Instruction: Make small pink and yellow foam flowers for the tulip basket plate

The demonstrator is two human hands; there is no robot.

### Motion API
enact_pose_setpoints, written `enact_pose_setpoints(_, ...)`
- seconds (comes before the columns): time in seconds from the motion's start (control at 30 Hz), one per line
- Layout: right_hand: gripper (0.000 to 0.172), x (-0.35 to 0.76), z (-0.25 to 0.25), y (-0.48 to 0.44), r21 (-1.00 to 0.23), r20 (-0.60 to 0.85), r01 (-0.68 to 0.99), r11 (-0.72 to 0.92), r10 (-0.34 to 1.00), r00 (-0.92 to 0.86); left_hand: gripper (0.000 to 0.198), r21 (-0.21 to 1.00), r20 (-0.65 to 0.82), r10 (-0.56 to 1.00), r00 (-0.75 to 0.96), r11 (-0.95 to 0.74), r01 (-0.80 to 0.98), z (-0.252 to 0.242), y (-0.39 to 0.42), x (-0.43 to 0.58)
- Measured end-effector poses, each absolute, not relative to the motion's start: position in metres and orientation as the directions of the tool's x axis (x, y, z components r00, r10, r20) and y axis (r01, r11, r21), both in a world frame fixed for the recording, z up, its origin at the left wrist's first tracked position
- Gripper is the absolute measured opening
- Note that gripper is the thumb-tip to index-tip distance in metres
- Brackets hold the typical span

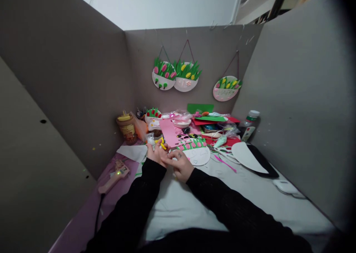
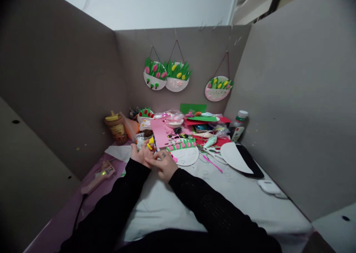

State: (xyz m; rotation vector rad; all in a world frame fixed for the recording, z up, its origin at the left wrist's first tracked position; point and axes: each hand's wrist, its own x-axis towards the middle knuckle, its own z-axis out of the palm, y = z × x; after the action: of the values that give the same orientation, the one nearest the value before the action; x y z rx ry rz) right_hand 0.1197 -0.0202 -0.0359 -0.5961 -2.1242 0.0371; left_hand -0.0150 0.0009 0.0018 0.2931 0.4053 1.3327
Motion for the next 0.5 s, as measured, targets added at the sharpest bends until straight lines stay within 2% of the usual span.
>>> enact_pose_setpoints(0.2,0.060,0.1184,-0.0333,-0.0234,-0.213,0.806,0.366,0.906,0.375,-0.458,0.063,0.418,-0.139,0.977,0.162,0.207,-0.884,0.0052,-0.0005,-0.0146)
enact_pose_setpoints(0.4,0.064,0.1156,-0.0362,-0.0253,-0.230,0.763,0.469,0.852,0.457,-0.457,0.063,0.445,-0.146,0.979,0.139,0.190,-0.875,0.0059,-0.0009,-0.0137)
enact_pose_setpoints(0.5,0.062,0.1157,-0.0374,-0.0261,-0.206,0.789,0.419,0.885,0.403,-0.464,0.064,0.442,-0.160,0.981,0.113,0.174,-0.880,0.0045,0.0006,-0.0152)
